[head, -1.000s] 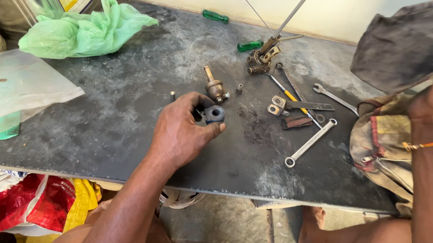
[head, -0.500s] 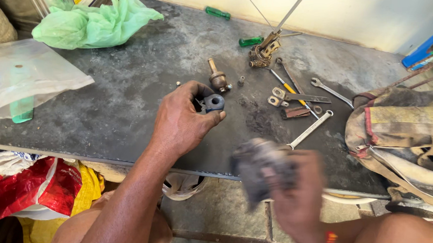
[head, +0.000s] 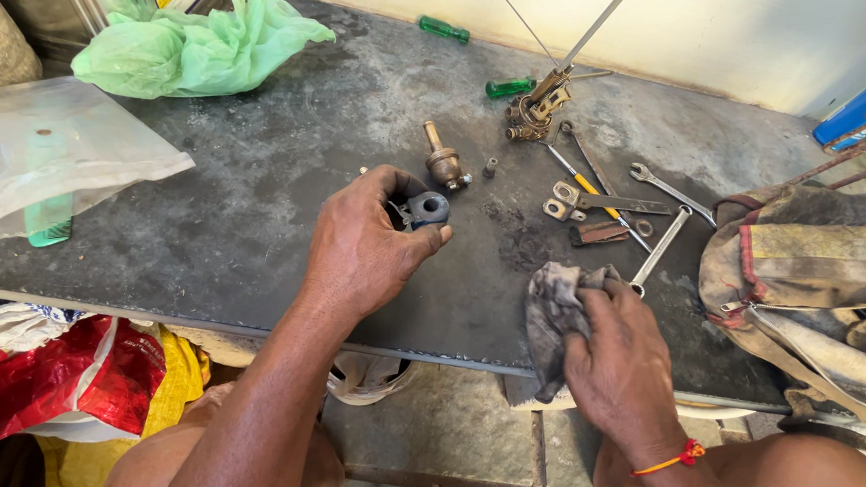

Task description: The person cleans various metal components with a rag and assembles them on a workbench, using a metal ruler to measure or position a small metal block.

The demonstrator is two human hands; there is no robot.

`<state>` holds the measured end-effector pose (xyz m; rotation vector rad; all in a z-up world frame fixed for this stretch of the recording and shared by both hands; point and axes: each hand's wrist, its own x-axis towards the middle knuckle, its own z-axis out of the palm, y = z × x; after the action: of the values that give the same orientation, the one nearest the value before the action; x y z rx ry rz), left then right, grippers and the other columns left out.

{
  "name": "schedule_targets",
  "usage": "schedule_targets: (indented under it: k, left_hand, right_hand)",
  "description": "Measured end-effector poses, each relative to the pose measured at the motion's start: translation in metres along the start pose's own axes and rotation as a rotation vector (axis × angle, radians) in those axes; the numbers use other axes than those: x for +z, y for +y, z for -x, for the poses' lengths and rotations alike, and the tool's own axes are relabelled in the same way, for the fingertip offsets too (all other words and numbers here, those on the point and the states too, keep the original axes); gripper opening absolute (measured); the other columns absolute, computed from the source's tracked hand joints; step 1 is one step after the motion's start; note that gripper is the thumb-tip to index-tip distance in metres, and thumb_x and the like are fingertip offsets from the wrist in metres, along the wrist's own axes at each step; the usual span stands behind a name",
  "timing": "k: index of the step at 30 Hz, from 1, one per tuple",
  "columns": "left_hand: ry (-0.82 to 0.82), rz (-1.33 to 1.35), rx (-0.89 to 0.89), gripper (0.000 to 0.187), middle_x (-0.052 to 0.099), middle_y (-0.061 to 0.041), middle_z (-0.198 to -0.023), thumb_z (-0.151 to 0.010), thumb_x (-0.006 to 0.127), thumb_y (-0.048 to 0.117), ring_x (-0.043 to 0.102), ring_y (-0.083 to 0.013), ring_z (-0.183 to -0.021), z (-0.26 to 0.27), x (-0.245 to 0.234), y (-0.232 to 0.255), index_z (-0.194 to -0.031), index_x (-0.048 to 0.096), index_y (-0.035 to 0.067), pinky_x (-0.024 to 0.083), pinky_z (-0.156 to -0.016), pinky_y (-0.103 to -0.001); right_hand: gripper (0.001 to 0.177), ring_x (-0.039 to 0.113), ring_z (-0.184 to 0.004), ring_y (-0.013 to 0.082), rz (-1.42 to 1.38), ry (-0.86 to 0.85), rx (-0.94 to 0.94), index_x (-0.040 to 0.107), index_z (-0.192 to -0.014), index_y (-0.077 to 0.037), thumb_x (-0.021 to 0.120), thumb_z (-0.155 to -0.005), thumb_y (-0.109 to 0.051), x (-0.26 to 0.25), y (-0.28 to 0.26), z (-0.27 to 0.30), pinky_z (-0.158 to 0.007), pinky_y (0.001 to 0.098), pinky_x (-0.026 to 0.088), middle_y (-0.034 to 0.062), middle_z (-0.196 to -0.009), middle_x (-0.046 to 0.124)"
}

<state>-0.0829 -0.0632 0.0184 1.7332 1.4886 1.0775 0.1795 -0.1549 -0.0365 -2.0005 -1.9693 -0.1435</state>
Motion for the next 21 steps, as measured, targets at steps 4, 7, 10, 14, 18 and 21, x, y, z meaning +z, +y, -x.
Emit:
schedule_targets:
  k: [4,7,10,14,18,21]
  left_hand:
    - [0.020,0.026,0.009,0.042,0.076,-0.009,-0.094,-0.069,0.085,0.025,0.074,-0.0212,-0.083,0.000,-0.003,0.002,-0.103,0.072,0.005,0.057,-0.076,-0.037]
    - [0.023,0.027,-0.018,0.043,0.076,-0.009,-0.091,-0.068,0.086,0.025,0.074,-0.0206,-0.080,-0.001,-0.007,0.004,-0.104,0.072,0.006,0.057,-0.074,-0.037]
    - [0.063,0.038,0.042,0.042,0.077,-0.008,-0.091,-0.068,0.087,0.025,0.073,-0.0197,-0.080,-0.001,-0.009,0.004,-0.102,0.073,0.005,0.057,-0.076,-0.036]
    - [0.065,0.050,0.031,0.042,0.077,-0.008,-0.090,-0.068,0.086,0.024,0.074,-0.0183,-0.080,0.000,-0.012,0.004,-0.102,0.072,0.005,0.058,-0.075,-0.035]
    - [0.076,0.073,0.026,0.042,0.077,-0.008,-0.089,-0.068,0.087,0.024,0.073,-0.0175,-0.079,0.001,-0.014,0.003,-0.102,0.072,0.005,0.058,-0.074,-0.034]
    - [0.088,0.080,0.030,0.042,0.077,-0.008,-0.089,-0.068,0.087,0.024,0.073,-0.0171,-0.079,0.000,-0.015,0.002,-0.101,0.072,0.005,0.058,-0.074,-0.034]
  right_hand:
    - [0.061,0.041,-0.132,0.0537,0.094,-0.076,-0.074,0.049,-0.139,0.005,0.059,-0.096,-0.037,0.017,-0.011,-0.005,-0.106,0.0580,0.034,0.0390,-0.144,0.040]
    - [0.065,0.036,-0.140,0.0555,0.018,-0.042,-0.167,0.044,-0.142,0.009,0.054,-0.097,-0.038,0.024,-0.018,-0.012,-0.115,0.0565,0.031,0.0423,-0.149,0.034]
    - [0.068,0.029,-0.141,0.0568,0.015,-0.132,-0.146,0.040,-0.149,0.006,0.051,-0.099,-0.039,0.028,-0.020,-0.028,-0.116,0.0571,0.026,0.0419,-0.152,0.027]
    - [0.070,0.024,-0.145,0.0545,-0.012,-0.189,-0.156,0.038,-0.148,0.005,0.052,-0.098,-0.041,0.032,-0.025,-0.053,-0.119,0.0538,0.021,0.0410,-0.155,0.022]
    - [0.068,0.020,-0.146,0.0538,-0.010,-0.216,-0.167,0.039,-0.148,0.004,0.052,-0.098,-0.040,0.040,-0.029,-0.079,-0.120,0.0525,0.019,0.0404,-0.157,0.019]
    - [0.063,0.023,-0.145,0.0528,-0.071,-0.175,-0.187,0.043,-0.147,0.001,0.054,-0.095,-0.034,0.049,-0.028,-0.100,-0.118,0.0523,0.021,0.0381,-0.156,0.024]
